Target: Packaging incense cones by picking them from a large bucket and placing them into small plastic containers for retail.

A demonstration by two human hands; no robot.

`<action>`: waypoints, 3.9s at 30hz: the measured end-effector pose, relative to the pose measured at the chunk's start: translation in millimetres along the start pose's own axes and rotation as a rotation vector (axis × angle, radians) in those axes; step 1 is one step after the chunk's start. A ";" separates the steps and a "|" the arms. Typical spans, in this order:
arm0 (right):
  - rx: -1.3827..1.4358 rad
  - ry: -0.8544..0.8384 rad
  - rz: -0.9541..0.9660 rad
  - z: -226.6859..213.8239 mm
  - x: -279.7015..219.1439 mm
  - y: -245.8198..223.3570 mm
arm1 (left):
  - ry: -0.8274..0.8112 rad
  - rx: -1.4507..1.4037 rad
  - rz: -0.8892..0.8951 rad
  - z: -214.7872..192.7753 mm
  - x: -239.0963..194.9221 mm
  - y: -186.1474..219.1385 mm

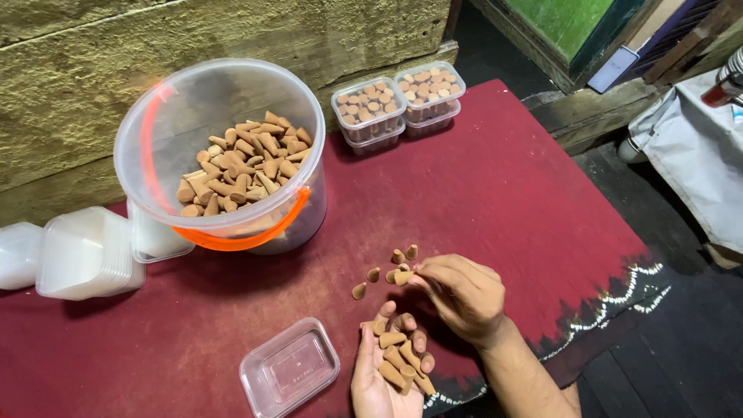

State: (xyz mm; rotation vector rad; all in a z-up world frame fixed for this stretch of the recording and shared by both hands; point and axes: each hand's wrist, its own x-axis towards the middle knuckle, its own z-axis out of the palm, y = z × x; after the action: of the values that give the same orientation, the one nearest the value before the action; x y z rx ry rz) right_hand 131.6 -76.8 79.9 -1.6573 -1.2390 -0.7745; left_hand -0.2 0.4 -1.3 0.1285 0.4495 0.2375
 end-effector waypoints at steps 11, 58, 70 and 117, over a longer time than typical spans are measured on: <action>0.013 0.064 0.069 1.3 -4.9 -0.6 | 0.017 0.004 0.020 2.4 -2.0 -0.8; -0.035 -0.134 0.430 16.7 -31.4 39.0 | -0.175 0.108 0.047 23.4 -23.7 7.2; -0.026 -0.148 0.477 15.8 -31.7 39.3 | -0.189 0.123 0.060 20.9 -19.8 4.6; -0.095 -0.307 0.238 19.1 -15.7 13.0 | -0.188 0.393 0.203 86.8 -36.2 206.4</action>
State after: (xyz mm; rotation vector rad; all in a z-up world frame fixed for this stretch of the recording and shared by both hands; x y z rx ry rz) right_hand 138.7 -66.7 54.8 -2.0140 -1.1946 -0.4502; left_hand -34.2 184.1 127.4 0.5787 0.2909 0.3315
